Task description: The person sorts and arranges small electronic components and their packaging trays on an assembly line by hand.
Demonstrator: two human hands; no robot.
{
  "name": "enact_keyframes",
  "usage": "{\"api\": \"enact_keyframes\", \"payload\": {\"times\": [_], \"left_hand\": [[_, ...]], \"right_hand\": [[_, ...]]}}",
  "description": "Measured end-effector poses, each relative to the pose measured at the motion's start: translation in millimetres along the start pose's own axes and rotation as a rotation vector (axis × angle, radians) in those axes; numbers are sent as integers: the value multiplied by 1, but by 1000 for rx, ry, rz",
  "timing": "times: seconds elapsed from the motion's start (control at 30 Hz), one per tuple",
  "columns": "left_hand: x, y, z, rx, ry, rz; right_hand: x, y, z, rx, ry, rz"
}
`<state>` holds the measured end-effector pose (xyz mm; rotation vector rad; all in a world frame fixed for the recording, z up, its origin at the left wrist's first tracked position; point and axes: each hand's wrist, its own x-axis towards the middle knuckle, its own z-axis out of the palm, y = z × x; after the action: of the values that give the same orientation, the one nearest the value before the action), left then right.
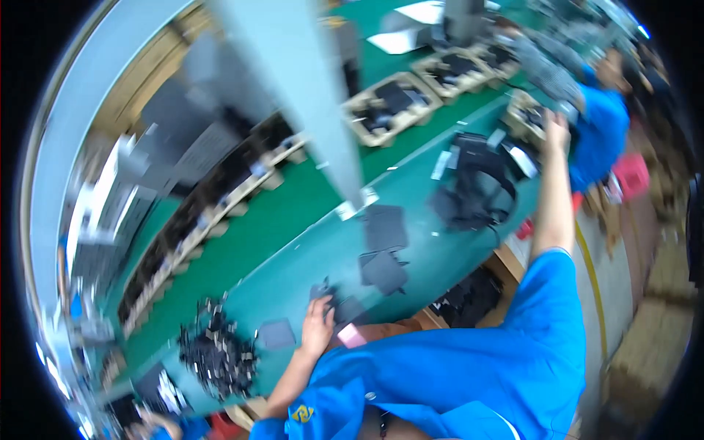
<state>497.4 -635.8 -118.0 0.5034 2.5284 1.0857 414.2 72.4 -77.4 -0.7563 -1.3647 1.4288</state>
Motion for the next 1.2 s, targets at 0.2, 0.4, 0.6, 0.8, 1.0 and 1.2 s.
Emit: {"api": "enact_keyframes", "payload": {"times": [0.2,0.4,0.6,0.8,1.0,1.2], "left_hand": [[-41,-42,-5,61,153,-111],[-85,-84,-53,265,476,-247],[-99,-146,-134,350,871,-233],[-51,-249,-172,666,631,-232],[-17,-314,-190,1004,314,-591],[-31,-260,-223,888,252,-313]], "right_hand": [[-101,-5,63,-211,-68,-236],[-381,-46,124,-253,-493,-241],[-556,-69,126,-218,-1155,66],[-646,-98,133,-335,-1497,98],[-683,-126,130,-446,-1528,-27],[-705,-142,117,-516,-1432,69]]}}
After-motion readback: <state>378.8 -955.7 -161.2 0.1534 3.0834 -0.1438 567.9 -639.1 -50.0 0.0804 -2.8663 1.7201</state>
